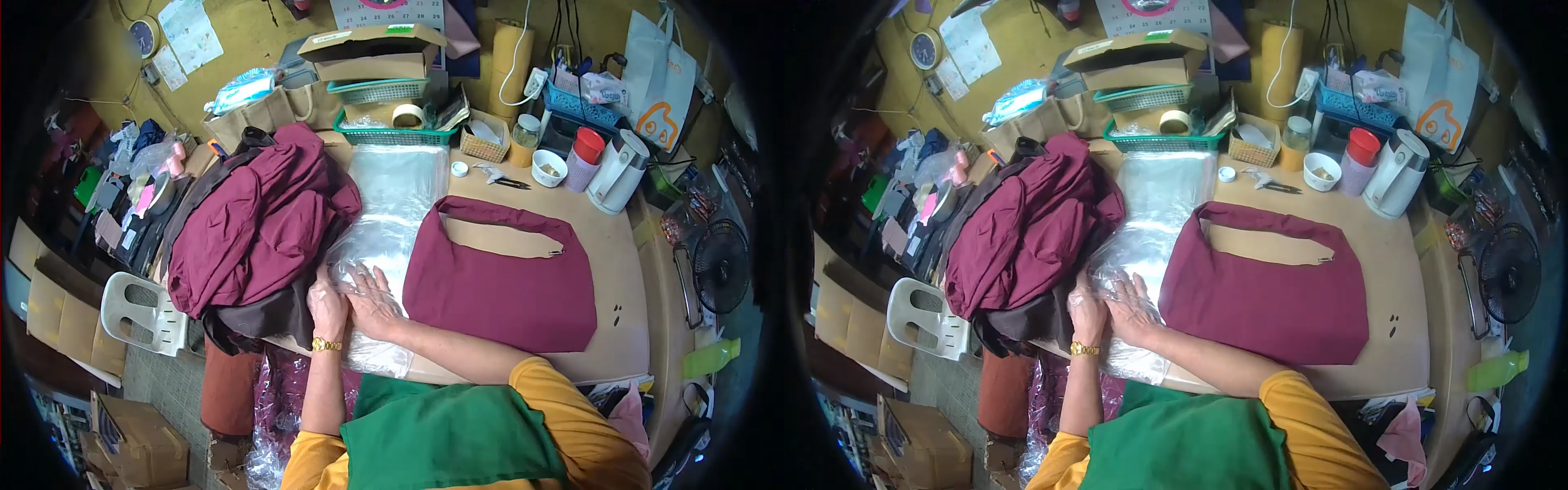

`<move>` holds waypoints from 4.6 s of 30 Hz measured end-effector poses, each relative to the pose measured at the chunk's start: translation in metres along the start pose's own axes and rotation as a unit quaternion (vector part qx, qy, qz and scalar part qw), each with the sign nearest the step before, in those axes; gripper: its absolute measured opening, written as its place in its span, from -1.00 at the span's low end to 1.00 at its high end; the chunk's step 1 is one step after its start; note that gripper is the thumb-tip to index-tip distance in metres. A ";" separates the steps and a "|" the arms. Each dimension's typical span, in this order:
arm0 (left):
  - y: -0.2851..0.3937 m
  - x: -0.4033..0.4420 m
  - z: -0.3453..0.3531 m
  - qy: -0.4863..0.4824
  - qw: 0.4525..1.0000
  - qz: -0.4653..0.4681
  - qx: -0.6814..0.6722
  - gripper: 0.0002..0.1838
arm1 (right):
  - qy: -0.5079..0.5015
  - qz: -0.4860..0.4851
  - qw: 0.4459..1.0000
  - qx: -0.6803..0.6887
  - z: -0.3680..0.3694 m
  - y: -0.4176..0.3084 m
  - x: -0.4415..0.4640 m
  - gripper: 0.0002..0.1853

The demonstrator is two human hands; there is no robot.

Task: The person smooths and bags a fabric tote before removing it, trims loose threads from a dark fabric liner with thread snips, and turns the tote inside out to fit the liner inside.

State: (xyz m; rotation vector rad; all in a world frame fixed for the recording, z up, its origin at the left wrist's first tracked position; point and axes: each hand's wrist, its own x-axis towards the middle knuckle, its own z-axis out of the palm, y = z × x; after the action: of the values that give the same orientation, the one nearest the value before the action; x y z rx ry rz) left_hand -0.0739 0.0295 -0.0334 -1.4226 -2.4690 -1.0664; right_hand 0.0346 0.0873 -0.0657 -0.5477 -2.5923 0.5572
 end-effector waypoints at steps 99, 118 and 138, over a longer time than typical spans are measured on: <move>0.211 -0.040 0.036 -0.321 0.890 0.077 -0.315 -0.73 | 0.363 0.247 0.768 0.466 -0.206 0.094 -0.204 -0.90; 0.209 -0.042 0.046 -0.102 0.920 0.288 -0.246 -0.90 | 0.237 0.231 0.799 0.502 -0.221 0.120 -0.229 -0.82; 0.180 -0.025 0.013 -0.420 0.764 0.031 -0.488 -0.72 | 0.314 0.342 0.810 0.359 -0.237 0.144 -0.251 -0.93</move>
State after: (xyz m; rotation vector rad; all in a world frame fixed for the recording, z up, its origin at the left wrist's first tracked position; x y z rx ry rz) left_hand 0.0858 0.0770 0.0410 -2.7422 -2.2548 -2.3088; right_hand 0.3980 0.1630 -0.0169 -1.1402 -1.3470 1.2497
